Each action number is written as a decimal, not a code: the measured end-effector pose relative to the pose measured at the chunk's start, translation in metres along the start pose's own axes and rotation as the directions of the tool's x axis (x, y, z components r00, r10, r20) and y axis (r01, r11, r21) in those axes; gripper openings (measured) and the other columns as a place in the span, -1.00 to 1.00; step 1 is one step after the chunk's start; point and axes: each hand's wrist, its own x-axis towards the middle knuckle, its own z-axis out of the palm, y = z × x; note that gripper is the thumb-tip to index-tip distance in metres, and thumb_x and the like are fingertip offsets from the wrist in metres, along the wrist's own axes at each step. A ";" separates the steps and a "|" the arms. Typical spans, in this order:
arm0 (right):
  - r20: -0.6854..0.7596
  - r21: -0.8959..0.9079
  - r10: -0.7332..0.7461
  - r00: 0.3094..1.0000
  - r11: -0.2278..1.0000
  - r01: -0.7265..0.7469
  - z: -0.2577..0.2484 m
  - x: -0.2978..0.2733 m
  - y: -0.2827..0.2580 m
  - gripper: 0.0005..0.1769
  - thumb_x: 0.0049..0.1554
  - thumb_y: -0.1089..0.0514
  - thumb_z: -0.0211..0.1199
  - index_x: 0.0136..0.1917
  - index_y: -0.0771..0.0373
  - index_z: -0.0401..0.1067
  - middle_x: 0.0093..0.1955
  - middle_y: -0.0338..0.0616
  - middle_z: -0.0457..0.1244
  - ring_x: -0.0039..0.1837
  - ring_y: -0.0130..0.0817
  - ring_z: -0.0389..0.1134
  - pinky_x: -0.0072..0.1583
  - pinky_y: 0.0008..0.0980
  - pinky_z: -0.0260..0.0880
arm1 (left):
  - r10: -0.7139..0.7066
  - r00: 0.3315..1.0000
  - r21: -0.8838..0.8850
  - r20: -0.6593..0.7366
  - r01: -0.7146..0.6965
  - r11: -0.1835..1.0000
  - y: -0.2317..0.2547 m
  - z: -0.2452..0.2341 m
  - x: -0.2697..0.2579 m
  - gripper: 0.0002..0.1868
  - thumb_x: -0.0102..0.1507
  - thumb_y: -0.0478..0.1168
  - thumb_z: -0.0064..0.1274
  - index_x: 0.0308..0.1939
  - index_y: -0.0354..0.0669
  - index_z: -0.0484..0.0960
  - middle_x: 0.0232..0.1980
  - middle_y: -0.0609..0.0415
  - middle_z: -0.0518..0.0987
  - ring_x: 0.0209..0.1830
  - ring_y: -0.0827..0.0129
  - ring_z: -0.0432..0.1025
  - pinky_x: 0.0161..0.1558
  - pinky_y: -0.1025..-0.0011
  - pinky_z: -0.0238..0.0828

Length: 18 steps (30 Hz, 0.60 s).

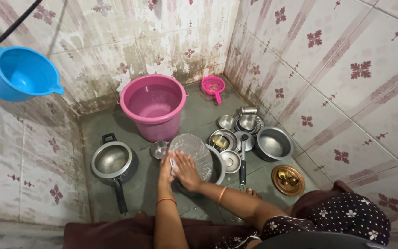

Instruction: The person washes metal dishes and containers by hand, using a scrubber and water from a bucket while sitting on the floor.

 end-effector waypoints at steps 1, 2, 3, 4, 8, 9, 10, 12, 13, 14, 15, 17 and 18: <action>-0.011 -0.035 0.026 1.000 0.999 -0.026 0.000 0.014 0.002 -0.24 0.38 -0.17 -0.32 0.71 0.15 -0.32 0.78 -0.04 -0.40 0.76 -0.03 -0.49 0.61 0.13 -0.60 | 0.022 0.998 -0.032 0.056 -0.020 0.999 -0.001 0.001 -0.001 -0.28 0.27 0.12 0.17 0.38 -0.23 0.45 0.29 -0.12 0.49 0.21 0.13 0.43 0.09 0.16 0.46; -0.023 -0.069 0.051 0.998 0.996 -0.052 -0.001 0.025 0.008 -0.25 0.37 -0.16 -0.32 0.71 0.14 -0.32 0.78 -0.05 -0.40 0.76 -0.04 -0.48 0.61 0.14 -0.60 | 0.045 0.993 -0.065 0.111 -0.038 0.997 -0.002 0.001 -0.003 -0.28 0.26 0.11 0.17 0.40 -0.19 0.43 0.33 -0.06 0.49 0.24 0.19 0.43 0.14 0.18 0.47; -0.050 -0.072 0.065 0.997 0.995 -0.068 -0.002 0.032 0.016 -0.25 0.38 -0.16 -0.32 0.71 0.14 -0.32 0.77 -0.04 -0.40 0.76 -0.02 -0.48 0.60 0.16 -0.58 | 0.070 0.984 -0.098 0.164 -0.054 0.994 -0.003 0.000 -0.005 -0.27 0.25 0.10 0.17 0.41 -0.15 0.41 0.37 0.00 0.48 0.28 0.24 0.44 0.19 0.20 0.48; -0.077 -0.074 0.079 0.994 0.994 -0.084 -0.002 0.040 0.025 -0.25 0.38 -0.15 -0.32 0.71 0.15 -0.32 0.77 -0.03 -0.39 0.76 -0.01 -0.47 0.59 0.17 -0.56 | 0.054 0.987 -0.088 0.153 -0.040 0.995 -0.002 0.000 -0.005 -0.25 0.22 0.10 0.17 0.41 -0.14 0.40 0.35 -0.02 0.48 0.27 0.20 0.44 0.18 0.17 0.48; -0.209 -0.105 0.214 0.954 0.965 -0.239 0.002 0.057 0.055 -0.25 0.36 -0.16 -0.30 0.70 0.14 -0.26 0.75 0.00 -0.31 0.73 0.01 -0.37 0.56 0.19 -0.41 | -0.028 0.998 -0.044 0.061 0.031 0.999 -0.002 -0.004 -0.006 -0.17 0.15 0.13 0.18 0.43 -0.14 0.34 0.33 -0.11 0.46 0.27 0.06 0.42 0.19 0.05 0.43; -0.220 -0.106 0.280 0.935 0.945 -0.308 0.001 0.057 0.059 -0.24 0.35 -0.18 -0.29 0.70 0.13 -0.25 0.74 -0.01 -0.29 0.72 0.00 -0.34 0.56 0.17 -0.38 | -0.050 0.998 -0.033 0.028 0.051 0.998 0.000 -0.005 -0.006 -0.14 0.14 0.13 0.18 0.43 -0.16 0.33 0.33 -0.13 0.46 0.28 0.03 0.41 0.20 0.02 0.41; -0.231 -0.107 0.345 0.910 0.921 -0.376 -0.001 0.055 0.064 -0.23 0.34 -0.19 -0.28 0.69 0.13 -0.24 0.73 -0.02 -0.26 0.72 -0.01 -0.31 0.57 0.15 -0.36 | -0.014 0.999 -0.030 0.039 0.016 0.999 0.000 -0.006 -0.006 -0.14 0.15 0.14 0.19 0.44 -0.17 0.33 0.35 -0.12 0.45 0.32 0.06 0.38 0.25 0.04 0.37; -0.241 -0.097 0.475 0.846 0.856 -0.508 -0.001 0.046 0.067 -0.24 0.34 -0.21 -0.27 0.68 0.13 -0.21 0.73 -0.03 -0.23 0.72 -0.03 -0.28 0.57 0.13 -0.34 | 0.051 0.997 -0.028 0.065 -0.049 0.998 -0.003 -0.006 -0.009 -0.12 0.16 0.15 0.23 0.44 -0.21 0.33 0.39 -0.10 0.44 0.38 0.12 0.34 0.33 0.10 0.27; -0.241 -0.086 0.539 0.807 0.816 -0.571 0.000 0.037 0.067 -0.24 0.34 -0.23 -0.27 0.67 0.14 -0.19 0.73 -0.03 -0.23 0.73 -0.04 -0.28 0.57 0.13 -0.34 | 0.050 0.997 -0.028 0.052 -0.048 0.998 -0.004 -0.005 -0.008 -0.12 0.16 0.16 0.22 0.44 -0.21 0.34 0.39 -0.11 0.45 0.38 0.11 0.34 0.32 0.09 0.28; -0.240 -0.075 0.600 0.763 0.772 -0.631 0.003 0.028 0.065 -0.25 0.35 -0.24 -0.27 0.66 0.15 -0.18 0.73 -0.02 -0.23 0.74 -0.05 -0.27 0.57 0.12 -0.34 | 0.048 0.998 -0.029 0.039 -0.047 0.998 -0.004 -0.003 -0.007 -0.12 0.16 0.16 0.21 0.44 -0.22 0.35 0.38 -0.11 0.45 0.37 0.10 0.35 0.32 0.09 0.28; -0.274 -0.087 0.582 0.766 0.778 -0.622 0.008 0.019 0.059 -0.24 0.36 -0.24 -0.27 0.67 0.17 -0.18 0.73 0.01 -0.24 0.73 -0.02 -0.29 0.59 0.09 -0.37 | 0.047 0.999 -0.025 0.023 -0.046 0.999 -0.003 -0.004 -0.006 -0.12 0.15 0.17 0.21 0.43 -0.22 0.37 0.38 -0.11 0.46 0.36 0.09 0.35 0.32 0.08 0.28; -0.342 -0.114 0.540 0.769 0.789 -0.604 0.017 0.000 0.047 -0.24 0.37 -0.22 -0.27 0.68 0.20 -0.18 0.72 0.08 -0.27 0.72 0.03 -0.33 0.61 0.04 -0.43 | 0.034 0.999 -0.012 0.033 -0.034 0.999 0.000 -0.005 -0.006 -0.11 0.14 0.19 0.20 0.44 -0.19 0.36 0.40 -0.08 0.44 0.37 0.10 0.34 0.31 0.09 0.28; -0.338 -0.079 0.469 0.816 0.850 -0.521 0.024 -0.010 0.036 -0.23 0.37 -0.21 -0.30 0.69 0.21 -0.20 0.73 0.05 -0.29 0.73 0.01 -0.36 0.60 0.05 -0.46 | 0.029 0.999 -0.005 0.039 -0.028 1.000 0.001 -0.005 -0.005 -0.10 0.13 0.21 0.20 0.44 -0.18 0.36 0.40 -0.07 0.44 0.38 0.11 0.34 0.31 0.09 0.28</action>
